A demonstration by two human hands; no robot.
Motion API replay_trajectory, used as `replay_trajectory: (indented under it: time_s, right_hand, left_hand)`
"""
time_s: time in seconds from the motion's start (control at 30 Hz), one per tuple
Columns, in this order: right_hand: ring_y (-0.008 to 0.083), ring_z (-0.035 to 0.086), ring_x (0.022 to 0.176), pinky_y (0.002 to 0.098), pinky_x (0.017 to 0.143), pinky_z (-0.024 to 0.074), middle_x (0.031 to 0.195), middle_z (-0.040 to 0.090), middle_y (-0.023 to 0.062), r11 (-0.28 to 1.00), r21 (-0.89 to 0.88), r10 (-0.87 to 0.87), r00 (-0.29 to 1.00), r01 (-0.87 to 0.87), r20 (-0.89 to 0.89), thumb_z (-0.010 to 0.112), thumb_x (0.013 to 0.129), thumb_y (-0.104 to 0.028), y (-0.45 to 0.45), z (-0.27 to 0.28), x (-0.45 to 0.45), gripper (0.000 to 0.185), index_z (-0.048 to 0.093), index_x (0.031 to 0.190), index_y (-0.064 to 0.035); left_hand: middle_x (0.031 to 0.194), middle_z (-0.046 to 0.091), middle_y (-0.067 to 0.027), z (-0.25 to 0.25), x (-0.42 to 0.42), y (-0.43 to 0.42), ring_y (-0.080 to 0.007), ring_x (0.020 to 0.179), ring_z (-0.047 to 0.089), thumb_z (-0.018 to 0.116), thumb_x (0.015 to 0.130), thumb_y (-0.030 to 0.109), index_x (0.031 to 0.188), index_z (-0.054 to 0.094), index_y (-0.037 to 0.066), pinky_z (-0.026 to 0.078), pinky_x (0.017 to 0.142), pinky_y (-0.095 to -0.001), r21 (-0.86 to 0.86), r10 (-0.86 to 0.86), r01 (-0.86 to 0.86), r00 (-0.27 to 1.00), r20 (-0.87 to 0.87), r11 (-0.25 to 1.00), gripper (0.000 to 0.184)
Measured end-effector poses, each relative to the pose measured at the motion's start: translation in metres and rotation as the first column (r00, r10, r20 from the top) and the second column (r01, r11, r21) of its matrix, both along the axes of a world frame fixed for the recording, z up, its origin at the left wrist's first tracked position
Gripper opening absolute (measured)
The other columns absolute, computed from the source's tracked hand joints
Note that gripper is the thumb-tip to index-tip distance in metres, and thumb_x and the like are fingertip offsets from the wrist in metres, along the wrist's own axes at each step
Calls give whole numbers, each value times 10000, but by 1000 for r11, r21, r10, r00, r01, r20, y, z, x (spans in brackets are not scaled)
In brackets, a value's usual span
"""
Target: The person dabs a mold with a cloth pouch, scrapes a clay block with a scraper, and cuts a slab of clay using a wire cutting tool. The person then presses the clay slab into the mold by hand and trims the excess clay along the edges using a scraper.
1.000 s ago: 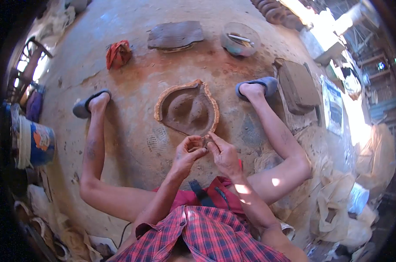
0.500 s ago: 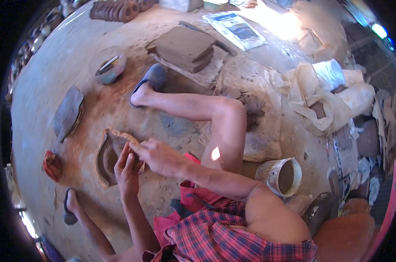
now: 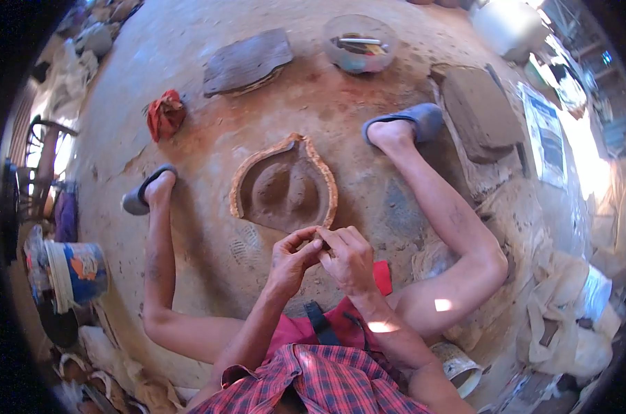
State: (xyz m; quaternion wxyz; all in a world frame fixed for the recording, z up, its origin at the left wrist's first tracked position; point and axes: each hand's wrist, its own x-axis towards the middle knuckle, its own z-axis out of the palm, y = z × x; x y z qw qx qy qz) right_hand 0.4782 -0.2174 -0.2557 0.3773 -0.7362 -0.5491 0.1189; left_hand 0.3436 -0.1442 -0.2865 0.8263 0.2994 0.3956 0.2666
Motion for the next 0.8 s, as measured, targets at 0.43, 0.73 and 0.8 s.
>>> replay_trajectory:
  time_s: [0.43,0.73,0.8]
  right_hand:
    - [332,726,894,410,780,586,1013,716,166,941,-163,253,938,-295,-237,768,866,-60,33,12,-29,277,729,1136,-13]
    - [248,731,796,350,742,570,908,748,138,988,-45,114,907,-145,-405,803,847,-27,83,35,-30,150,757,986,8]
    - [211,730,809,334,748,565,925,763,141,996,-83,-10,915,-26,-404,825,838,-40,96,39,-7,194,767,1013,20]
  left_hand:
    - [1072,758,-108,3,-62,44,-142,907,729,809,927,152,1286,691,-40,623,798,-268,-61,-256,248,948,-189,967,424]
    - [984,756,-103,-2,-72,84,-140,772,691,743,980,164,1163,732,-15,557,687,-275,-3,49,-50,998,-48,999,256]
    - [938,740,-57,-8,-75,117,-137,755,688,742,981,162,1127,738,-5,533,667,-258,246,387,-349,913,-130,904,222]
